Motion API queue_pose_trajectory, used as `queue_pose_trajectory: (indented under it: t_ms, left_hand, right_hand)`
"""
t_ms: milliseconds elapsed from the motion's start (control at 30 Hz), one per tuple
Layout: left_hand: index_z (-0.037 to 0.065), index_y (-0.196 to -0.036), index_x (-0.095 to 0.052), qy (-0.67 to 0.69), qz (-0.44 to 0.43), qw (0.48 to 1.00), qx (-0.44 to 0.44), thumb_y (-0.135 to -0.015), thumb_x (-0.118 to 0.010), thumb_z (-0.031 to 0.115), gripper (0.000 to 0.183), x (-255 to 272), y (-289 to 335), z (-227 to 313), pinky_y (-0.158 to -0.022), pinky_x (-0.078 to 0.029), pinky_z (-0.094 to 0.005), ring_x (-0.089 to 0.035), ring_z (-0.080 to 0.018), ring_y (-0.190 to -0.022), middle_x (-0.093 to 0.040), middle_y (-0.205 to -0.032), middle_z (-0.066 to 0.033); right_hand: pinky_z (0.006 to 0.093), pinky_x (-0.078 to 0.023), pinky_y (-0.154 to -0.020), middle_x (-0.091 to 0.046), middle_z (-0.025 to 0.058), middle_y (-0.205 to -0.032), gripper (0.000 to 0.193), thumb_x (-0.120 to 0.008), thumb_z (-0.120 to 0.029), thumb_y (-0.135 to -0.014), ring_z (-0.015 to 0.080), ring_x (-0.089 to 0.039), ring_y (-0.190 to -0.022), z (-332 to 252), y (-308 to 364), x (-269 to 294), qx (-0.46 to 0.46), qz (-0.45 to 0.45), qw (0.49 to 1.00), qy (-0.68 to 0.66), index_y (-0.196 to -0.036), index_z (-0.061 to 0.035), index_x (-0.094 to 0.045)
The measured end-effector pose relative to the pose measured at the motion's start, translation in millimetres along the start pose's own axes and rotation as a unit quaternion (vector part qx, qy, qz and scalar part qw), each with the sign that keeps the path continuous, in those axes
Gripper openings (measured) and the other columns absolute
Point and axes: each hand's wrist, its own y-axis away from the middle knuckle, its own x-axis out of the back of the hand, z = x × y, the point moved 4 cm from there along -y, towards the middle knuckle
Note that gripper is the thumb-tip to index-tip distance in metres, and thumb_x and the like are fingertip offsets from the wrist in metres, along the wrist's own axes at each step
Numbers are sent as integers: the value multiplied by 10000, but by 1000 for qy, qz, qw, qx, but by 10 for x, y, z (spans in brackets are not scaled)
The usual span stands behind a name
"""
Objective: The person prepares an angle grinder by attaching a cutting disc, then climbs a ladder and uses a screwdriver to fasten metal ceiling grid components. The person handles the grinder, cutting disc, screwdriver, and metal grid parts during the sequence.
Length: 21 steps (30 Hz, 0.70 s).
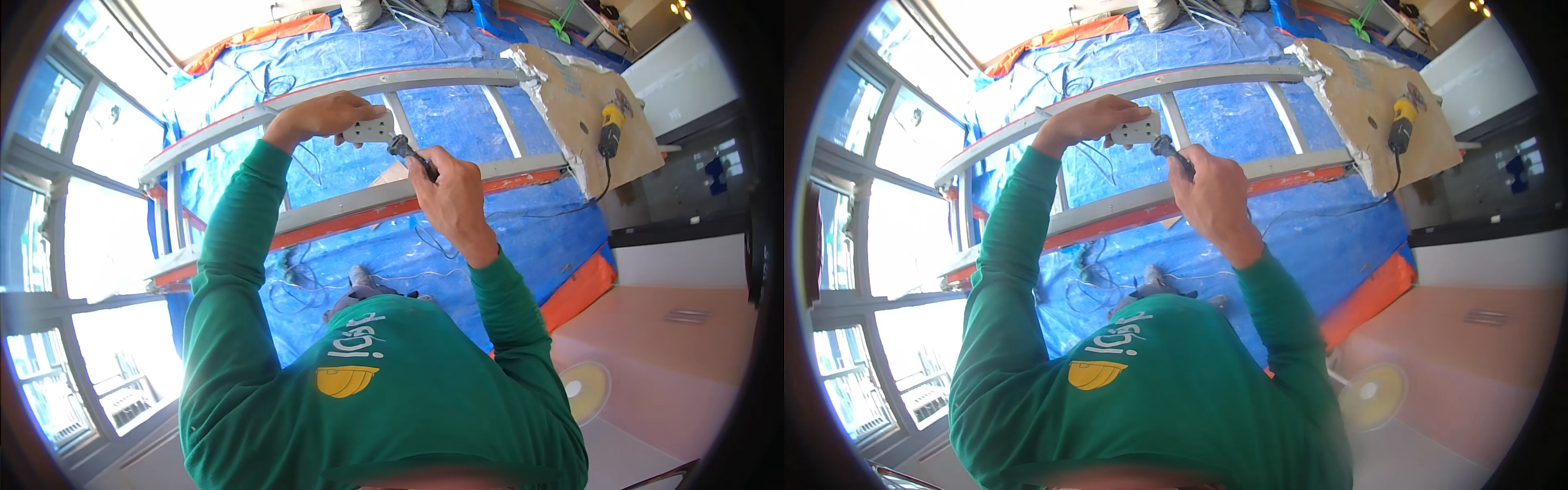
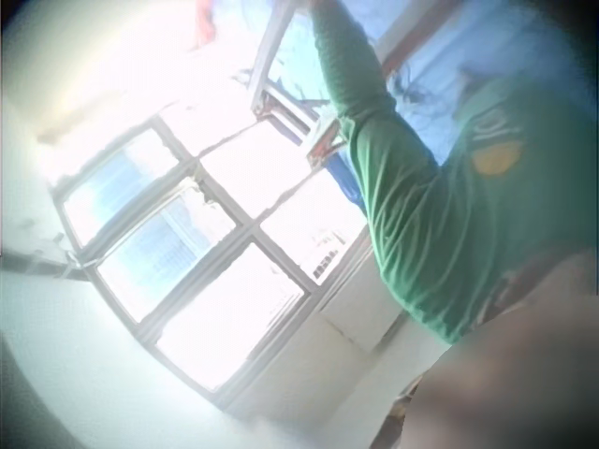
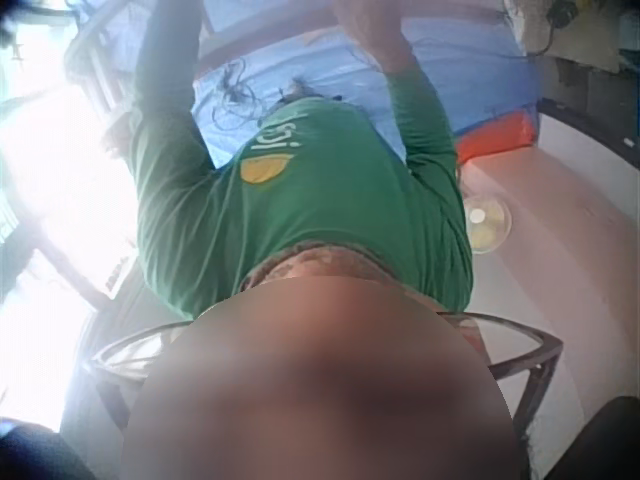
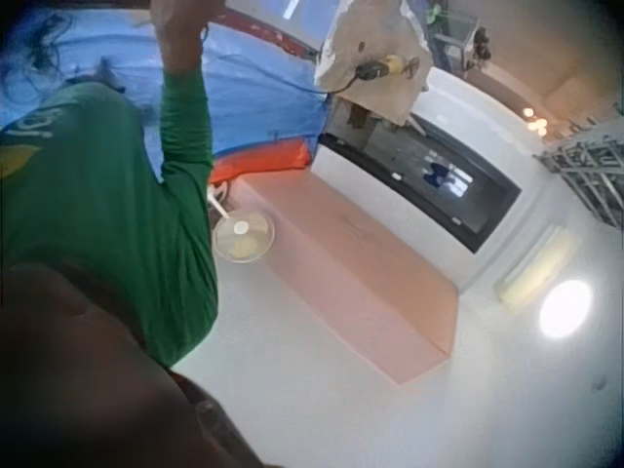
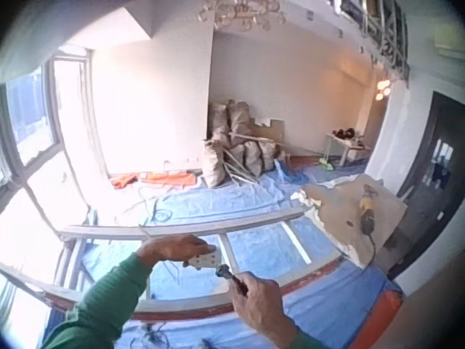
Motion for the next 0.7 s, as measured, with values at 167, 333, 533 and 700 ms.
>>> queue_pose_trajectory:
  t_ms: [167, 333, 533, 700]
  left_hand:
    - [35, -1152, -833, -25, 6, 1000, 11, -1158, -476, 575, 648, -74, -59, -133, -567, -516, -320, -618, -129, -605, -733, -762, -59]
    - [9, -1190, -827, -38, 5, 999, 38, -1156, -485, 572, 659, -94, -135, -211, -556, -507, -328, -604, -149, -596, -718, -759, -79]
    - [19, -1394, -718, -158, 83, 969, -173, -1165, -471, 372, 488, -189, -220, -267, -698, -555, -424, -694, -261, -749, -763, -1017, -141]
    - [36, -1413, -664, -135, 36, 989, -48, -1173, -416, 269, 415, -246, -296, -245, -814, -560, -480, -720, -297, -846, -721, -1026, -154]
  right_hand:
    - [491, -522, -627, -717, 193, -734, 206, -771, -212, -1021, 412, -706, -667, 126, -132, -193, -25, -26, 999, -12, -974, -14, -746]
    - [501, -522, -630, -717, 186, -739, 186, -761, -207, -1023, 415, -698, -663, 172, -180, -320, -13, -24, 999, 34, -989, -24, -747]
    - [527, -538, -649, -735, 182, -773, 186, -746, -211, -1024, 426, -717, -699, 133, -206, -440, 3, 4, 996, 88, -961, -37, -726]
    - [547, -542, -659, -742, 178, -796, 185, -733, -209, -1029, 428, -723, -720, 85, -271, -557, 10, 14, 986, 168, -956, -43, -698]
